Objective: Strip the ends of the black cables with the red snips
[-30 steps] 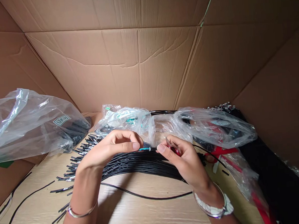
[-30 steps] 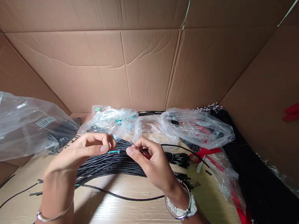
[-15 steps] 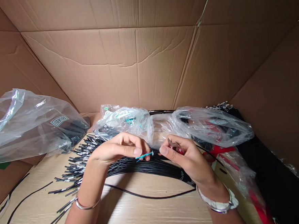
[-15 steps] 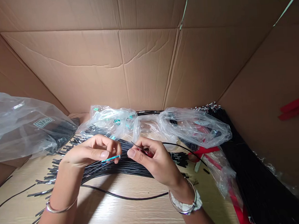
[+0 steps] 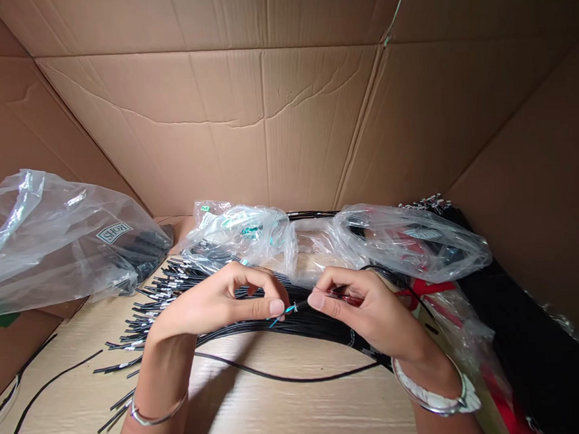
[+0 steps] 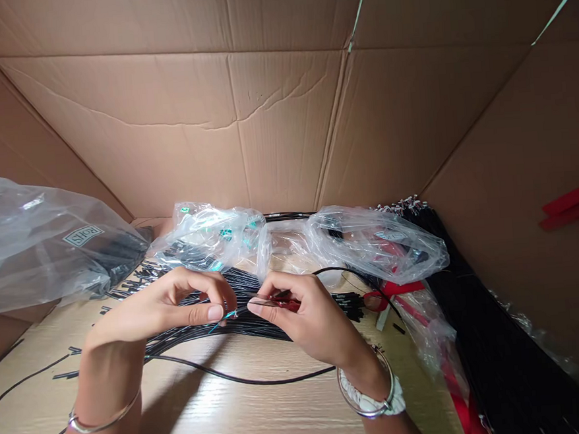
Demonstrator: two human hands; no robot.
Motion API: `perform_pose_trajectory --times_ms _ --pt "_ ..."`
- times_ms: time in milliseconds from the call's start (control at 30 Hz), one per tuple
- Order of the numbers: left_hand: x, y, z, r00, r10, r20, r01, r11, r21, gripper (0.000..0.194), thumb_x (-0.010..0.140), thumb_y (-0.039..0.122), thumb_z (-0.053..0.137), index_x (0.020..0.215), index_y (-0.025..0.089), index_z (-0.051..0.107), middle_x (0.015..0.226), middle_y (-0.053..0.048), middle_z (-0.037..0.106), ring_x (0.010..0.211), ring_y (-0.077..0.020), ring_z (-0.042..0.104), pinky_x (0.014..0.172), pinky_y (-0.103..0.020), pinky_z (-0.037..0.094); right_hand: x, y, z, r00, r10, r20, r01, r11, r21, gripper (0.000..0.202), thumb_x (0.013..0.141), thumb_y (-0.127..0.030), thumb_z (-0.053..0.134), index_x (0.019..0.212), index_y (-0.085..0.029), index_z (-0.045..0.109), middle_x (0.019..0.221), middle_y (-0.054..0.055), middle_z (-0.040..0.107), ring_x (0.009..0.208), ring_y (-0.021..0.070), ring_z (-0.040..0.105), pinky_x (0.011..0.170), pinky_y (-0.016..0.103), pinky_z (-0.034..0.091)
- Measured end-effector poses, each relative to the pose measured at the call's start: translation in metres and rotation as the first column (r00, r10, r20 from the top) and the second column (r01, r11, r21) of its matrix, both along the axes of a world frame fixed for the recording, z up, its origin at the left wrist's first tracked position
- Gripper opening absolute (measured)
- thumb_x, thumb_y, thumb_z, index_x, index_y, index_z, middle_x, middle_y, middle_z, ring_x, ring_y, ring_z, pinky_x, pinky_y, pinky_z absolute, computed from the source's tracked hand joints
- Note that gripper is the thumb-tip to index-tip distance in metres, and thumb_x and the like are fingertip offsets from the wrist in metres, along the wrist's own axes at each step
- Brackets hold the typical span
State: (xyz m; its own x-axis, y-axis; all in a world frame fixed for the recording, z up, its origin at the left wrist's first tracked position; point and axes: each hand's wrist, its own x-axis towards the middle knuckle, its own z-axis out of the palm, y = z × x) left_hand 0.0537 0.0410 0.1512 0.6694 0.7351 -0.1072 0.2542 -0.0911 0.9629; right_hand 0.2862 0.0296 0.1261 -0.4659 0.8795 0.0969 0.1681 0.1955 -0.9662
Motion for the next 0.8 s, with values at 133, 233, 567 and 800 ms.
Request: perform_pose_trajectory --times_ms 133,233,567,800 --pt "0.002 0.003 0.000 0.999 -0.037 0.006 0.037 0.997 -0.070 0.025 0.087 0.037 0.065 0.078 0.015 0.070 0.080 -0.004 0.069 0.077 -0.0146 0.060 0.071 -0.024 0.046 0.002 0.003 0.000 0.999 0.034 -0.003 -0.034 0.999 -0.004 0.029 0.085 -0.037 0.064 0.066 -0.017 0.056 0.059 -0.005 0.041 0.051 0.0062 0.031 0.045 0.020 0.024" --pt "0.003 0.007 -0.002 0.997 -0.061 0.049 0.067 0.988 -0.140 0.030 0.085 0.044 0.067 0.076 0.016 0.068 0.074 -0.002 0.066 0.076 -0.0154 0.060 0.072 -0.025 0.046 0.003 0.004 -0.001 0.999 0.049 -0.021 -0.050 0.998 -0.036 0.031 0.086 -0.039 0.063 0.067 -0.017 0.055 0.059 -0.005 0.037 0.052 0.0064 0.029 0.045 0.021 0.022" --pt "0.020 -0.010 0.000 0.972 0.214 0.092 -0.232 0.928 0.292 0.019 0.092 0.033 0.060 0.081 0.018 0.064 0.082 -0.002 0.066 0.078 -0.0145 0.060 0.075 -0.026 0.047 0.003 0.006 -0.005 0.967 -0.101 -0.235 0.094 0.995 -0.041 0.034 0.087 -0.046 0.064 0.067 -0.019 0.057 0.057 -0.006 0.036 0.052 0.0075 0.029 0.055 0.024 0.033" --pt "0.023 -0.022 0.003 0.942 0.303 0.145 -0.314 0.639 0.702 0.005 0.089 0.018 0.063 0.093 0.019 0.066 0.097 -0.006 0.069 0.094 -0.0177 0.063 0.087 -0.030 0.048 0.003 0.006 -0.013 0.943 -0.147 -0.298 0.119 0.987 -0.109 0.033 0.086 -0.048 0.065 0.071 -0.019 0.061 0.054 -0.008 0.032 0.049 0.0062 0.023 0.056 0.025 0.034"
